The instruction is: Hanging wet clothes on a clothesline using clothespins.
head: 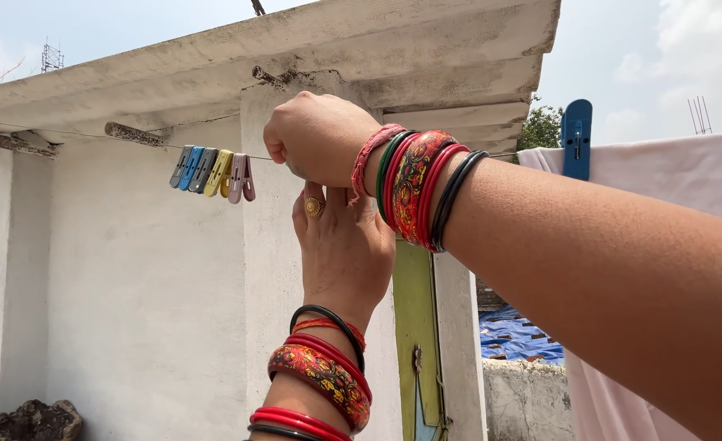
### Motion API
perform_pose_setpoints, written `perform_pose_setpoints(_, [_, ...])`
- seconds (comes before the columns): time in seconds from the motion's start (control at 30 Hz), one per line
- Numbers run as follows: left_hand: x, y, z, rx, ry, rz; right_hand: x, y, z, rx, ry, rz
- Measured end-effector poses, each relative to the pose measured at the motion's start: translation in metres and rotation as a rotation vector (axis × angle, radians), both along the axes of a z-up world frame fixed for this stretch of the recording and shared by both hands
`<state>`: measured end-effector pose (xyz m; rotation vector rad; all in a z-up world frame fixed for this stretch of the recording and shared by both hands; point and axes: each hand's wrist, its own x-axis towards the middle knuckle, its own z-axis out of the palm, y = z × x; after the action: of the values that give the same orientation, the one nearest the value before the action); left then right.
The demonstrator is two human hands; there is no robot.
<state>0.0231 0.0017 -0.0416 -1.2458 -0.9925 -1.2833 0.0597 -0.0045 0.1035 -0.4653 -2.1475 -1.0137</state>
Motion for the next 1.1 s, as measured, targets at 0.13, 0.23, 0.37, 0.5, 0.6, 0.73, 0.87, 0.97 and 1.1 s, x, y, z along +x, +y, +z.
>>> perform_pose_setpoints(0.13, [0.001,-0.003,-0.001,0.018,0.018,0.017,0.014,-0.031,-0.015,-0.125,-0.019,-0.108])
perform_pose_setpoints(0.23, [0.004,-0.01,0.001,-0.123,-0.05,-0.02,0.012,-0.029,-0.02,-0.08,-0.052,-0.065])
perform_pose_setpoints(0.37, [0.0,-0.003,0.0,-0.295,-0.091,-0.027,-0.004,-0.011,-0.017,0.069,-0.083,-0.108])
perform_pose_setpoints(0.5, [-0.01,0.005,-0.002,0.064,0.135,0.129,-0.01,-0.005,-0.02,0.16,0.004,0.01])
perform_pose_setpoints(0.6, [-0.008,-0.004,0.0,-0.193,-0.048,-0.128,0.013,-0.029,-0.027,-0.107,0.095,0.146])
perform_pose_setpoints(0.73, [-0.012,-0.001,0.0,-0.13,-0.017,-0.149,0.007,-0.015,-0.021,-0.212,0.113,0.113])
perform_pose_setpoints(0.87, [-0.011,-0.006,0.002,-0.156,-0.02,-0.101,0.007,-0.001,-0.022,-0.036,0.135,0.265])
perform_pose_setpoints(0.97, [-0.013,-0.009,0.002,-0.189,-0.035,-0.103,0.016,-0.016,-0.032,-0.072,0.213,0.33])
perform_pose_setpoints(1.1, [-0.014,-0.008,0.002,-0.114,0.012,-0.104,0.02,-0.016,-0.035,-0.073,0.244,0.429])
